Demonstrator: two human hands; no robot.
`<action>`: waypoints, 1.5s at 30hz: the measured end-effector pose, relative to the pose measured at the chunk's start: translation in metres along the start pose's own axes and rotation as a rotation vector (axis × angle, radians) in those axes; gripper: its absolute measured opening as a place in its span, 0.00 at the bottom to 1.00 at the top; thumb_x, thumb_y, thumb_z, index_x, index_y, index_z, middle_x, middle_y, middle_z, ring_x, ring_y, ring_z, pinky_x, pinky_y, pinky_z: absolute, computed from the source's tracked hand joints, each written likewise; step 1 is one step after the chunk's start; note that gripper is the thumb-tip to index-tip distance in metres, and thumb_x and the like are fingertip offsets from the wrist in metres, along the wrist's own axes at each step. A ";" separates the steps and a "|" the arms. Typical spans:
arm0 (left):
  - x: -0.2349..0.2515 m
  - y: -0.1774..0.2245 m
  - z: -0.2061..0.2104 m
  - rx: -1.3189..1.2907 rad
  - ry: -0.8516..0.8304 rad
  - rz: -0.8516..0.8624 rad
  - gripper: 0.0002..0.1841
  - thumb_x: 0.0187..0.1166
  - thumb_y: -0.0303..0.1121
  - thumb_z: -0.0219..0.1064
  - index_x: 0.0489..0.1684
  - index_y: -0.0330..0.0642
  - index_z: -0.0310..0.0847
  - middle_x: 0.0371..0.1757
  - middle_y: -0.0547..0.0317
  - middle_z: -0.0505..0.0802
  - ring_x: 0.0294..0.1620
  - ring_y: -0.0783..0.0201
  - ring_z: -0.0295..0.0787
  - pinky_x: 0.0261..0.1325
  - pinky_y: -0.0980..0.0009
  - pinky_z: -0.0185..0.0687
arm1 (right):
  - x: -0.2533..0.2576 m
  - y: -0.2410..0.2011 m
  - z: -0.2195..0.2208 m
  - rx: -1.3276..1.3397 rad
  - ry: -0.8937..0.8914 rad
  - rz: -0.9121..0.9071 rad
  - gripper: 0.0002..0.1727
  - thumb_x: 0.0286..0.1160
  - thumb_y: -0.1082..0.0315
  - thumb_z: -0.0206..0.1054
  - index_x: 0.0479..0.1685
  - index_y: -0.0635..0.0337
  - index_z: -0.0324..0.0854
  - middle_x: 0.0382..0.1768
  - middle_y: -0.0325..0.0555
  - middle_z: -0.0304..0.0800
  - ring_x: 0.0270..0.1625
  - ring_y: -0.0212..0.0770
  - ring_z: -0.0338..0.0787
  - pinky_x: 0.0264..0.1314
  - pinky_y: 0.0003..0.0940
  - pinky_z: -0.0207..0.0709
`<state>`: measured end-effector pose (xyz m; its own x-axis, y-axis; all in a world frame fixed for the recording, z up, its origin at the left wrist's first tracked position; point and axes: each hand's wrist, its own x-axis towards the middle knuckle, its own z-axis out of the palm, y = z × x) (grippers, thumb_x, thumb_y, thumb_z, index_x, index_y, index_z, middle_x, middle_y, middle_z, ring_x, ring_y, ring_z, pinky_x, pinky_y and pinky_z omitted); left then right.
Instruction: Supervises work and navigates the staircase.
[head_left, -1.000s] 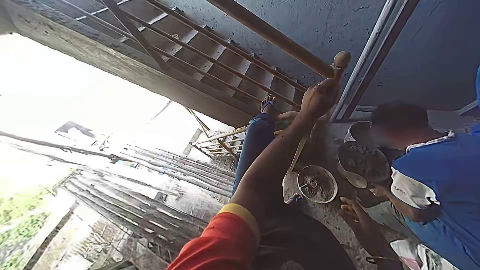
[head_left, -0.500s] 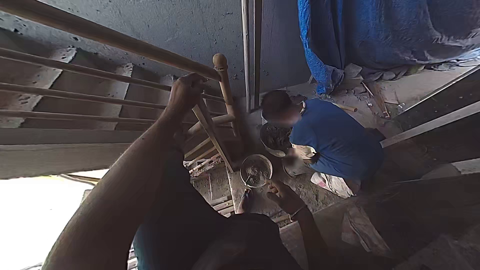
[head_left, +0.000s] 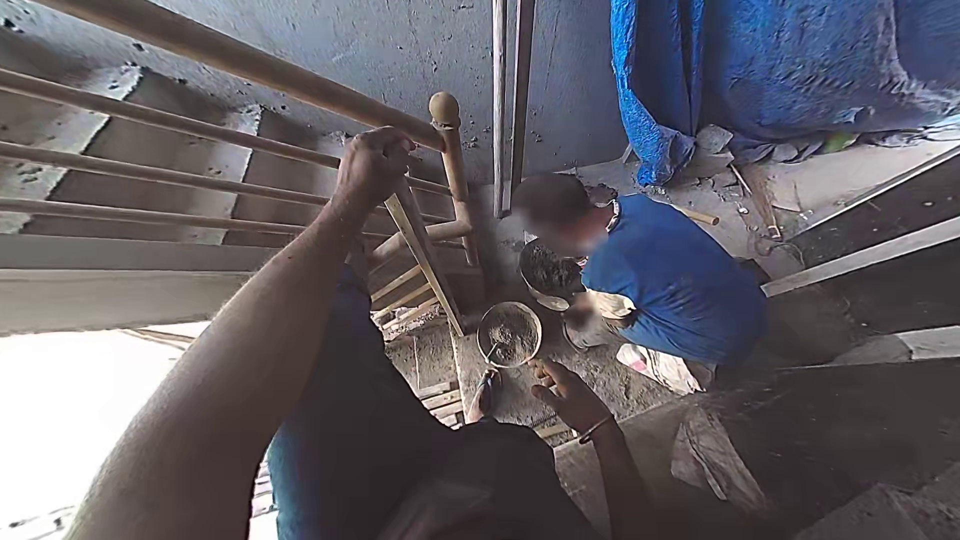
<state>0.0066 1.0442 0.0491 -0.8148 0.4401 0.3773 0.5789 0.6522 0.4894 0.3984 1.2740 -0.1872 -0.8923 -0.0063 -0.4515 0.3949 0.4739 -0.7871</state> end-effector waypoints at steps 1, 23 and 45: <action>0.000 0.000 0.000 0.000 0.003 0.006 0.17 0.90 0.41 0.54 0.50 0.41 0.88 0.40 0.47 0.94 0.43 0.49 0.91 0.53 0.40 0.80 | 0.000 0.000 -0.001 0.002 0.000 -0.002 0.34 0.80 0.48 0.67 0.85 0.50 0.70 0.68 0.50 0.85 0.62 0.44 0.89 0.68 0.44 0.83; -0.084 0.012 0.004 -0.296 0.185 0.131 0.14 0.90 0.34 0.56 0.48 0.35 0.87 0.38 0.60 0.95 0.39 0.70 0.94 0.48 0.68 0.92 | 0.001 0.012 -0.002 0.094 0.017 0.009 0.34 0.79 0.46 0.68 0.83 0.49 0.72 0.70 0.51 0.85 0.66 0.46 0.89 0.68 0.46 0.85; -0.229 -0.002 -0.035 -0.356 0.388 0.151 0.17 0.91 0.45 0.56 0.48 0.44 0.88 0.46 0.61 0.95 0.49 0.64 0.92 0.56 0.63 0.90 | 0.025 0.059 0.020 0.062 0.060 0.122 0.32 0.79 0.52 0.68 0.81 0.53 0.74 0.64 0.53 0.89 0.62 0.48 0.91 0.67 0.50 0.85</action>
<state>0.1929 0.9203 -0.0110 -0.6897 0.2087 0.6934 0.7180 0.3210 0.6176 0.4034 1.2845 -0.2534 -0.8474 0.1017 -0.5212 0.5127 0.4123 -0.7531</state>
